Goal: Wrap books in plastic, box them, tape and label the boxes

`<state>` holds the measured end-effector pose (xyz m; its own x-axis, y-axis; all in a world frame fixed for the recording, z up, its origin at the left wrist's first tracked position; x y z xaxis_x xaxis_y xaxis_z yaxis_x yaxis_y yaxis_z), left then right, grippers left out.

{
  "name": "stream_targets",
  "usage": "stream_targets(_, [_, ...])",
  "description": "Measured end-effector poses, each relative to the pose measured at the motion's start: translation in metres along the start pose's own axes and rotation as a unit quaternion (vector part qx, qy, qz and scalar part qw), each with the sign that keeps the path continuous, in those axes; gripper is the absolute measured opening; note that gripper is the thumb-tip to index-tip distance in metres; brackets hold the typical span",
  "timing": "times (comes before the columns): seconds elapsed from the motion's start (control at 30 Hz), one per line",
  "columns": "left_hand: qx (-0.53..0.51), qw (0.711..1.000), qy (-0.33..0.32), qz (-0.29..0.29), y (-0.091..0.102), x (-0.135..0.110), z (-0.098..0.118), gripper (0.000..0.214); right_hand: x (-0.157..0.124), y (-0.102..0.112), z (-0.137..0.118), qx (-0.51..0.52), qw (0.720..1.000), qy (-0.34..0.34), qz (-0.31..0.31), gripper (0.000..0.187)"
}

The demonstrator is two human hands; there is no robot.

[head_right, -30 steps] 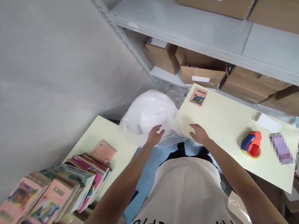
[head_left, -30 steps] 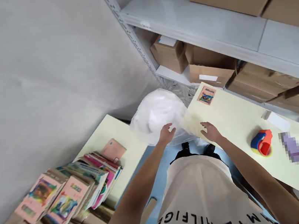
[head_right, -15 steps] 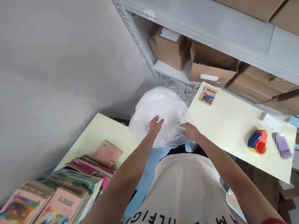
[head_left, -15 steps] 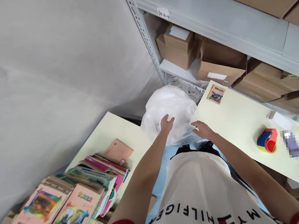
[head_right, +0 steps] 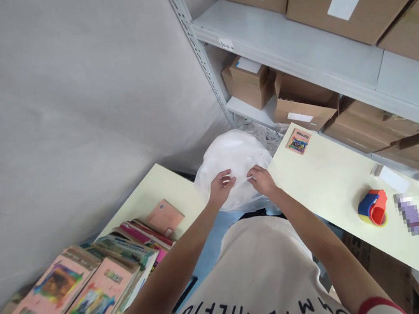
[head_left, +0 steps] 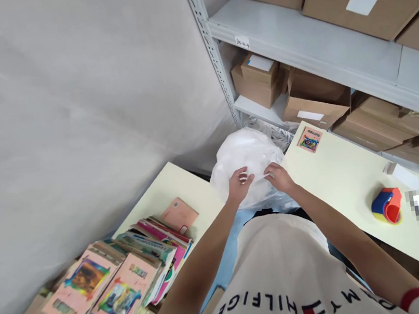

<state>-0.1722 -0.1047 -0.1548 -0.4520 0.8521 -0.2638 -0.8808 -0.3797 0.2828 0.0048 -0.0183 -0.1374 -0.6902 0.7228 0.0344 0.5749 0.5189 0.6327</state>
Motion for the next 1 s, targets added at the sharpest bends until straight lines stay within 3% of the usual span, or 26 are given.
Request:
stream_targets(0.07, [0.093,0.992,-0.082,-0.001,0.003,-0.004,0.009,0.088,0.003,0.007,-0.004,0.024,0.999,0.014,0.033,0.005])
stream_targets(0.1, [0.144,0.983,-0.112,-0.005,0.004,-0.005,0.013,0.094,0.003,0.012,-0.006,0.040,0.998,0.029,0.044,0.003])
stream_targets(0.13, [0.189,0.974,-0.127,-0.010,0.004,-0.006,0.017,0.086,0.003,0.018,-0.008,0.054,0.996,0.045,0.053,0.005])
stream_targets(0.23, [0.259,0.958,-0.126,-0.016,0.003,-0.003,0.024,0.030,0.003,0.040,-0.018,0.089,0.990,0.068,0.086,0.016])
stream_targets(0.27, [0.267,0.955,-0.128,-0.016,0.002,0.000,0.027,0.023,0.002,0.048,-0.023,0.101,0.988,0.063,0.100,0.018])
stream_targets(0.4, [0.256,0.953,-0.162,-0.019,0.002,0.012,0.034,0.018,0.005,0.081,-0.040,0.150,0.978,0.016,0.141,0.030])
stream_targets(0.5, [0.218,0.961,-0.172,-0.008,0.010,0.022,0.042,0.014,0.008,0.109,-0.048,0.145,0.966,0.004,0.215,0.033])
stream_targets(0.67, [0.175,0.964,-0.198,0.025,0.027,0.037,0.070,0.008,-0.004,0.150,-0.043,0.166,0.933,-0.003,0.320,0.036])
stream_targets(0.73, [0.155,0.961,-0.228,0.023,0.029,0.040,0.086,0.008,-0.013,0.158,-0.036,0.201,0.930,-0.014,0.309,0.047])
stream_targets(0.83, [0.158,0.952,-0.263,-0.006,0.026,0.043,0.111,0.007,-0.029,0.163,-0.023,0.236,0.942,-0.067,0.227,0.072])
stream_targets(0.9, [0.179,0.945,-0.270,-0.028,0.020,0.045,0.125,0.012,-0.044,0.167,-0.014,0.237,0.942,-0.115,0.209,0.068])
stream_targets(1.0, [0.222,0.936,-0.262,-0.081,0.006,0.054,0.141,0.042,-0.074,0.182,0.000,0.233,0.918,-0.161,0.277,0.052])
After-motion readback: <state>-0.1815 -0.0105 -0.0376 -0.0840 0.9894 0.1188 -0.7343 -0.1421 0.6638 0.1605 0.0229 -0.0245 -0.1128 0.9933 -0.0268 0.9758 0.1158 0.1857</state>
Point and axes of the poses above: each hand's wrist, its own x-axis towards the middle knuckle, its own y-axis out of the back of the hand, z = x × y, the point moved 2 cm from there along x, towards the middle knuckle, and after that the axes turned 4 degrees about y, right-handed, at the moved point
